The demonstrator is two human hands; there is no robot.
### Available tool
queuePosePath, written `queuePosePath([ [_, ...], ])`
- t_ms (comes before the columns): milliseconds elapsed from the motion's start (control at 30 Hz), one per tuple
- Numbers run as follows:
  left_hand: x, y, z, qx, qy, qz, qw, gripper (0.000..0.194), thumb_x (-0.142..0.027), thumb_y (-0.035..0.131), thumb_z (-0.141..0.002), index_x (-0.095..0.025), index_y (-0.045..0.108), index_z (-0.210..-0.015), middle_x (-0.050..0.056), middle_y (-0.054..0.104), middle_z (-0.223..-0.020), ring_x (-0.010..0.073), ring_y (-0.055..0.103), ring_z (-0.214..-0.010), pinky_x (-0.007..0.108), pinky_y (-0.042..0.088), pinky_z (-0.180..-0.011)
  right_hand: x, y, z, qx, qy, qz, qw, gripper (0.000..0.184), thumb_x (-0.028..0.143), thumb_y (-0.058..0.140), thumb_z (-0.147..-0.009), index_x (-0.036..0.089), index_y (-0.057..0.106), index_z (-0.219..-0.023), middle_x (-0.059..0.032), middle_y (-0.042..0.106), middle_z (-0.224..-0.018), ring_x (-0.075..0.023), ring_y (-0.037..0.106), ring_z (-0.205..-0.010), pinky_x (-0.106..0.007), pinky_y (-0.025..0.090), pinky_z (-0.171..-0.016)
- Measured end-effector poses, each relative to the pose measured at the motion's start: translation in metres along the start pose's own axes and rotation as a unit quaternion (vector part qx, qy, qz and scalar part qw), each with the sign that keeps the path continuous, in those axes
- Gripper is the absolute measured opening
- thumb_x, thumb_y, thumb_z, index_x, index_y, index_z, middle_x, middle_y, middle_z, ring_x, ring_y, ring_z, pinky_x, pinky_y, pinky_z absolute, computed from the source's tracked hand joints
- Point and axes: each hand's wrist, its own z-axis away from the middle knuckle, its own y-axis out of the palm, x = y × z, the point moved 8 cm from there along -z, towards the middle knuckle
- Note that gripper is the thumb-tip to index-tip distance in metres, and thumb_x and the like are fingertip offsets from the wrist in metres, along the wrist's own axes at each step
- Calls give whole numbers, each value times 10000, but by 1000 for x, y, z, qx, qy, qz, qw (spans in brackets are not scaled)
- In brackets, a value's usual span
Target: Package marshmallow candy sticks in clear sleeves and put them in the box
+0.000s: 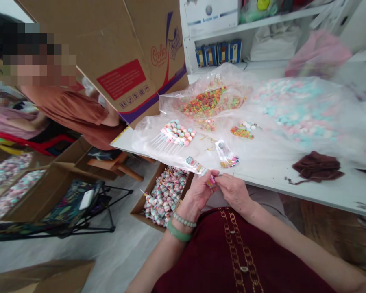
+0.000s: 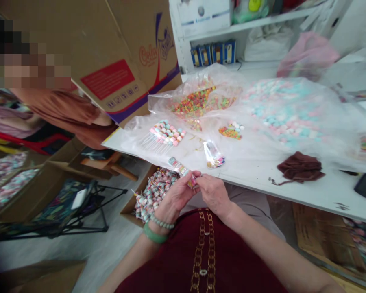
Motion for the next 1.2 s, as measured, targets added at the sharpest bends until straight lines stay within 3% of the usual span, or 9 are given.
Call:
queuePosePath([
  [233, 9, -9, -5, -61, 56, 48, 995, 188, -290, 626, -782, -107, 635, -741, 46, 633, -721, 122, 564, -631, 242, 463, -602, 27, -2, 5, -34, -9, 195, 980, 300, 246, 477, -882, 157, 533, -1163, -123, 579, -1013, -240, 506, -926, -344, 384, -803],
  [333, 16, -1, -3, -30, 35, 103, 994, 132, -261, 606, -798, -133, 634, -778, 31, 628, -757, 129, 577, -705, 247, 480, -680, 31, 9, -3, -16, -16, 229, 973, 216, 182, 437, -881, 143, 592, -1027, -140, 593, -969, -247, 511, -872, -371, 370, -777],
  [467, 18, -3, -1, 14, -18, 124, 992, 210, -301, 672, -741, -141, 653, -876, 19, 607, -715, 126, 552, -617, 263, 474, -609, -2, 29, -15, 22, 139, -78, 987, 168, 187, 468, -844, 171, 600, -741, -70, 577, -758, -183, 508, -714, -312, 380, -681],
  [600, 4, -15, -1, 60, 13, 93, 994, 291, -298, 719, -690, -149, 675, -936, 33, 605, -708, 146, 574, -680, 267, 474, -654, -28, 73, -6, 118, 325, -470, 812, 132, 288, 560, -783, 176, 569, -715, 8, 515, -618, -84, 397, -478, -223, 334, -491],
  [700, -6, -21, -1, 98, 34, -14, 995, 175, -260, 723, -689, -146, 699, -820, 76, 636, -779, 206, 583, -911, 302, 439, -845, -35, 92, 5, 133, 409, -587, 686, 170, 333, 625, -735, 176, 561, -739, 47, 465, -551, -53, 298, -409, -197, 278, -434],
  [733, -8, -24, -2, 103, 37, -50, 993, 137, -263, 717, -698, -146, 698, -765, 82, 642, -785, 214, 579, -929, 308, 426, -864, -38, 93, 6, 126, 422, -586, 680, 181, 344, 629, -731, 175, 564, -732, 45, 471, -548, -57, 311, -412, -201, 282, -433],
  [900, -32, -57, -13, 46, 112, -114, 986, 225, -293, 636, -770, -147, 630, -599, 75, 653, -795, 169, 586, -808, 247, 424, -750, -46, 59, -34, -1, 324, -286, 902, 92, 292, 614, -732, 202, 618, -751, -6, 602, -733, -143, 528, -695, -252, 422, -627],
  [1067, -13, -74, -20, 104, -39, -41, 993, 323, -426, 564, -792, -151, 598, -627, 9, 537, -522, 104, 449, -363, 242, 348, -408, -32, 101, -80, 18, 343, -401, 849, 276, 228, 647, -677, 194, 595, -946, 1, 640, -758, -132, 557, -663, -257, 433, -639],
  [1200, -38, -134, -25, -143, 72, -66, 985, 250, -391, 680, -689, -149, 615, -675, -38, 493, -491, 51, 349, -300, 195, 223, -324, -38, 124, -94, -45, 371, -385, 844, 94, 251, 610, -696, 175, 563, -724, 13, 615, -626, -109, 538, -561, -235, 414, -569],
])
